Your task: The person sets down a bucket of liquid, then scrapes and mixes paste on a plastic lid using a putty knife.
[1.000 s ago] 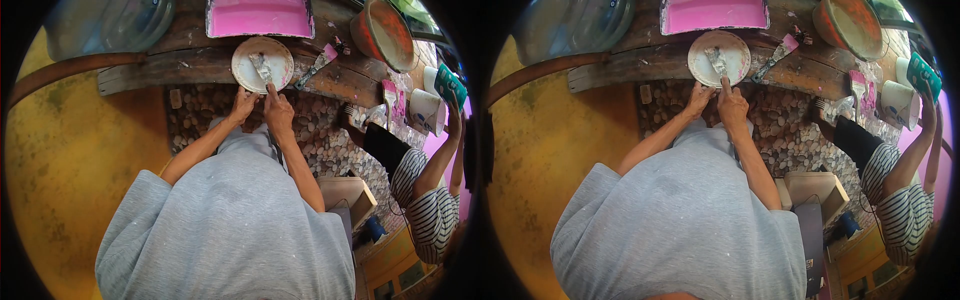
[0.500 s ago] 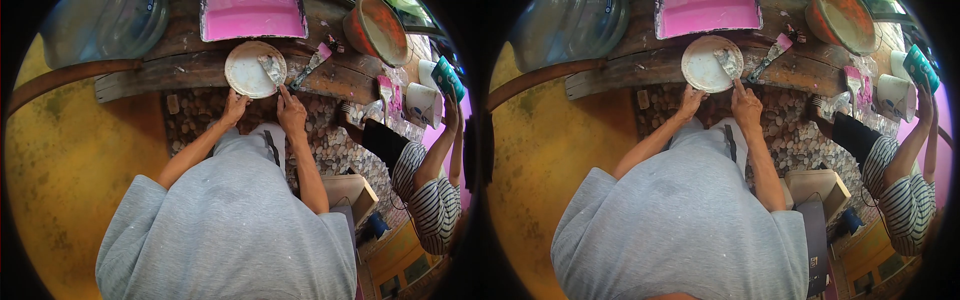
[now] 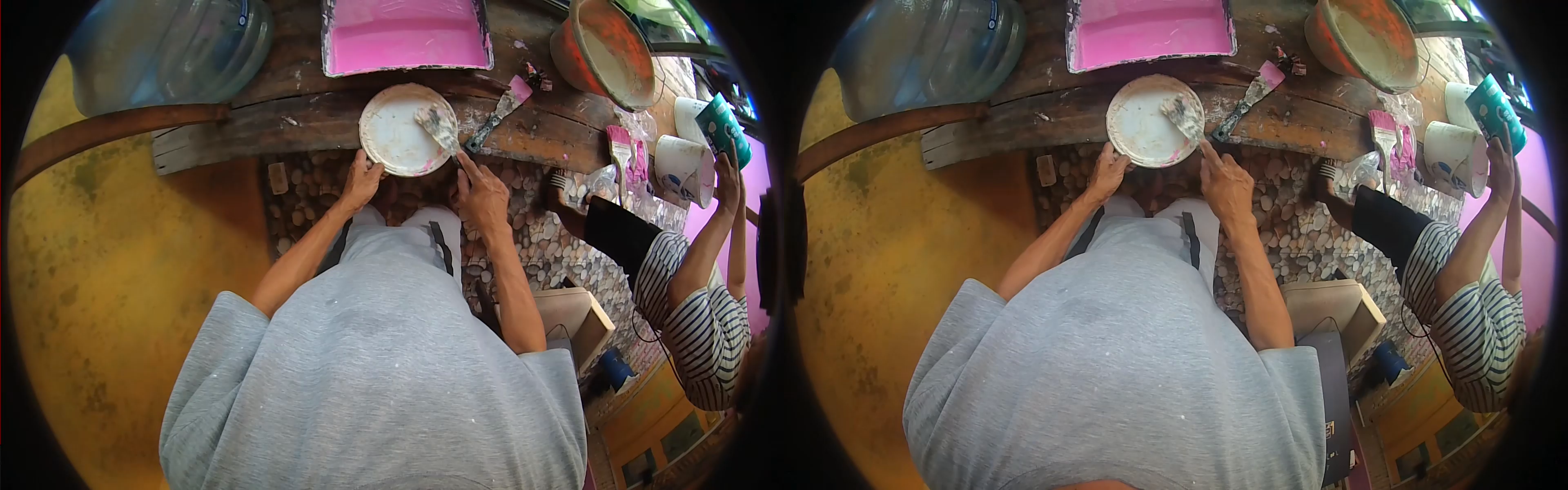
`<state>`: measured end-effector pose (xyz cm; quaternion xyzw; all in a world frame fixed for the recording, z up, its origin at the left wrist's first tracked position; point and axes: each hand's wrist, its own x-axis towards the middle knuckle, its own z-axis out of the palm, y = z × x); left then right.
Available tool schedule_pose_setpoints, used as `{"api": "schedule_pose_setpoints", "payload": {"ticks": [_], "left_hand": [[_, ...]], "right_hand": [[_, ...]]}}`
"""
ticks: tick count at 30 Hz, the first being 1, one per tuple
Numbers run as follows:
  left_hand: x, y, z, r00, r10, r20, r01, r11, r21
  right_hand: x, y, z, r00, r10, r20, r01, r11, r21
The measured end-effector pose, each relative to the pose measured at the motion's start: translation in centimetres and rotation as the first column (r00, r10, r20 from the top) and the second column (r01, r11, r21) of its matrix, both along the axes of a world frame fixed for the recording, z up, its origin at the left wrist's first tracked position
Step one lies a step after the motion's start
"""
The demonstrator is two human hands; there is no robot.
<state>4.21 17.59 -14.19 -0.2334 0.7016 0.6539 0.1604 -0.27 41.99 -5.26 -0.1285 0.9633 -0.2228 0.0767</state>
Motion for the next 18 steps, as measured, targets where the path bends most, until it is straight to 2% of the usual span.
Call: {"api": "schedule_pose_setpoints", "payload": {"ticks": [3, 5, 7, 8, 10, 11, 13, 14, 16, 18], "left_hand": [[0.4, -0.3, -0.1, 0.999, 0.006, -0.038, -0.006, 1.000, 0.005], [0.3, -0.5, 0.0, 0.998, -0.006, -0.068, 0.008, 1.000, 0.023], [-0.3, -1.2, 0.4, 0.992, -0.119, -0.046, 0.113, 0.987, -0.111], [-0.2, -1.5, 0.7, 0.992, -0.117, -0.044, 0.111, 0.987, -0.114], [-0.3, -1.9, 0.8, 0.998, -0.023, -0.055, 0.024, 1.000, 0.013], [-0.2, -2.3, 0.6, 0.998, -0.017, -0.058, 0.018, 1.000, 0.013], [0.4, -3.4, 0.0, 0.991, -0.121, -0.055, 0.110, 0.978, -0.176], [0.7, -3.8, -0.5, 0.992, -0.116, -0.050, 0.105, 0.979, -0.177], [0.3, -4.1, -0.5, 0.974, -0.213, -0.078, 0.195, 0.962, -0.193], [-0.3, -4.6, -0.1, 0.969, -0.235, -0.074, 0.218, 0.957, -0.192]], "right_hand": [[0.5, 1.2, 0.3, 0.998, 0.025, 0.049, -0.026, 0.999, 0.029], [-0.5, 0.4, -0.5, 0.999, 0.050, 0.016, -0.050, 0.999, 0.009], [-1.3, -0.6, -0.8, 0.997, 0.074, -0.020, -0.074, 0.997, -0.017], [-1.5, -0.9, -0.8, 0.995, 0.093, -0.020, -0.093, 0.995, -0.023], [-1.8, -1.0, 0.1, 0.993, 0.117, -0.027, -0.117, 0.993, -0.028], [-1.5, -0.2, 0.9, 0.990, 0.137, -0.023, -0.136, 0.991, 0.015], [-1.6, 0.8, 1.3, 0.986, 0.164, -0.018, -0.163, 0.985, 0.055], [-1.5, 1.2, 1.3, 0.984, 0.177, 0.018, -0.178, 0.983, 0.055], [-1.6, 1.0, 1.3, 0.981, 0.188, 0.055, -0.191, 0.980, 0.058], [-2.5, -0.4, 0.6, 0.971, 0.238, -0.011, -0.238, 0.971, 0.005]]}}
